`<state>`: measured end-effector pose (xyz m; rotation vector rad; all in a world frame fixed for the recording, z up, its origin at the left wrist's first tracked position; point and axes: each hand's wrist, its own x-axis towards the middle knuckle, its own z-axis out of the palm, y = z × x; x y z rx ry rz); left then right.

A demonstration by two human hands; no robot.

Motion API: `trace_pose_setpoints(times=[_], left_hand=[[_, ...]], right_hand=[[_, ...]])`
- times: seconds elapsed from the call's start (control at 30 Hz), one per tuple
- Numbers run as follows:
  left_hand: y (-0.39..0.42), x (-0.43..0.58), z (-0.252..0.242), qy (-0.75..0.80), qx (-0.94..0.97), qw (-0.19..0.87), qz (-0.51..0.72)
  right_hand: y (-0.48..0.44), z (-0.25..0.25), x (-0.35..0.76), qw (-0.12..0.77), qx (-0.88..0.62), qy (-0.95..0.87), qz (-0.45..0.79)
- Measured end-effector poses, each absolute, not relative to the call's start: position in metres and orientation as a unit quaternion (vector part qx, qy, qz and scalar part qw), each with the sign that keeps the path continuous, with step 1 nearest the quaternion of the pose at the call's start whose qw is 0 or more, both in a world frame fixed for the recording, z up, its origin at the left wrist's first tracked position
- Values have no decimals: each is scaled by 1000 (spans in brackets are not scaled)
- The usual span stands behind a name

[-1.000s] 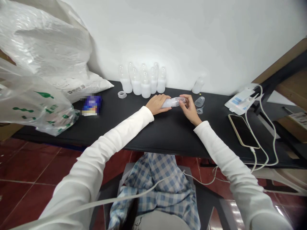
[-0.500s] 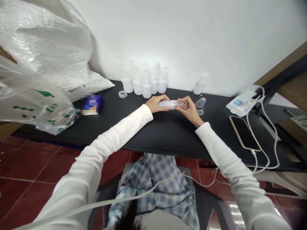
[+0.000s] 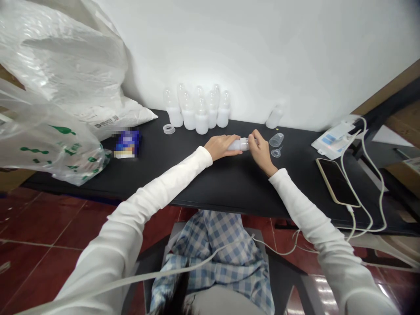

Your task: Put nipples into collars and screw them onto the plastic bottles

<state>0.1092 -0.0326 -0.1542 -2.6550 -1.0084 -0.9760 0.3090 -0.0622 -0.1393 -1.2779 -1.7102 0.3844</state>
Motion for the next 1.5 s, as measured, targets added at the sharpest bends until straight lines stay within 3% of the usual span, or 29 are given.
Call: trace_pose_setpoints(times=[0.2,0.33,0.53,0.7,1.07,1.3,1.5], left_hand=[[-34,110,-152,-317,-883,112,-327],[-38,110,-150,-369,-841,86,-387],[-42,74,-155,-542,-666,9,-511],[-28,19,-162,-648,-499,-35,-574],[-2,-5,-165,-649,-498,-62,-571],[-6,-13,-154,-681,-451,-36,-575],[-6,-25,-156,-760,-475,-53,-440]], right_hand=[[-52,-149,310,539,-489,-627,277],[-50,-150,323,521,-484,-674,201],[-59,-125,348,307,-561,-764,-93],[-64,-110,353,156,-636,-733,-185],[-74,-87,371,-24,-748,-662,-50],[-72,-89,377,-30,-748,-662,-33],[-69,-96,388,-27,-726,-686,-37]])
